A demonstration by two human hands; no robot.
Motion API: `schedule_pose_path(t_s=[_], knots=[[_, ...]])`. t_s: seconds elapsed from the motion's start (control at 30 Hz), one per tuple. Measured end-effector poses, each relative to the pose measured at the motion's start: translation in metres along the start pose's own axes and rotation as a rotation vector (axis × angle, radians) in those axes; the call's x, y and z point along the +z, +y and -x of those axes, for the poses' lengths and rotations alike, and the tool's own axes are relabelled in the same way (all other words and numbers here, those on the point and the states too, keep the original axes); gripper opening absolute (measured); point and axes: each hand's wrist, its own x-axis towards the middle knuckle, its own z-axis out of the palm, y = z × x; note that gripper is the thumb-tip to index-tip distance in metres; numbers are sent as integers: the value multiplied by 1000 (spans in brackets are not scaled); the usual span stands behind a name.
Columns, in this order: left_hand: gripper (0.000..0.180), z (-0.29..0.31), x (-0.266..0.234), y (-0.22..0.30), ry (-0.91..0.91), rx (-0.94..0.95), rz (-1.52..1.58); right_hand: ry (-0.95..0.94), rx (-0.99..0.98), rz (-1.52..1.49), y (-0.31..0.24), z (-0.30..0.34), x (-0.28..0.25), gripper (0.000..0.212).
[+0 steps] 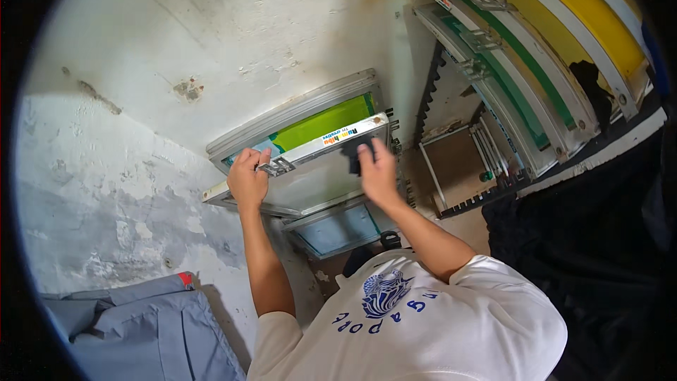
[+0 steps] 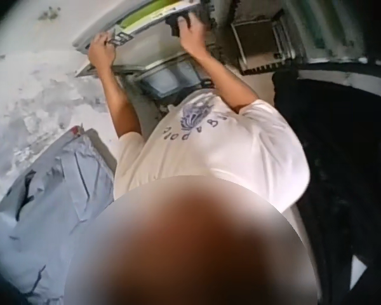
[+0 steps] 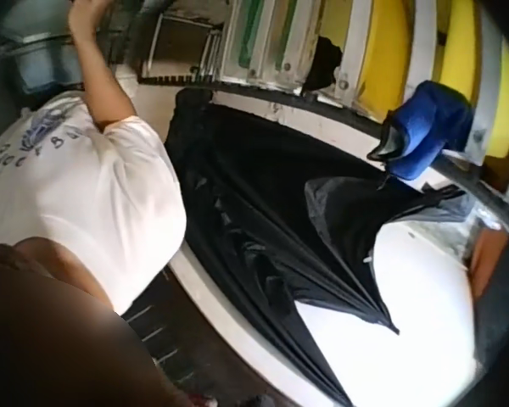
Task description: Wiping down the aluminum frames of screen printing screens using a black cloth.
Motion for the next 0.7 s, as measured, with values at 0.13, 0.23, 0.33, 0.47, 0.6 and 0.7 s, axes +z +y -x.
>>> schedule_pose_path(t_s=[0.13, 0.23, 0.33, 0.47, 0.6, 0.7], knots=[[36, 1, -5, -7, -6, -6, -6, 193, 27, 107, -38, -23, -34, 27], [35, 2, -4, -16, 1, -22, 3, 177, -225, 339, -36, -37, -28, 25], [35, -3, 0, -21, -25, -38, -14, 115, -289, 358, -34, -35, -11, 22], [31, 1, 5, -31, 50, 4, -45, 94, -424, 490, -34, -46, -10, 24], [35, -1, 4, -30, 30, -45, -41, 37, -445, 505, -43, -58, -10, 27], [37, -5, 4, -31, 12, -74, -39, -169, -425, 454, -43, -58, -2, 36]])
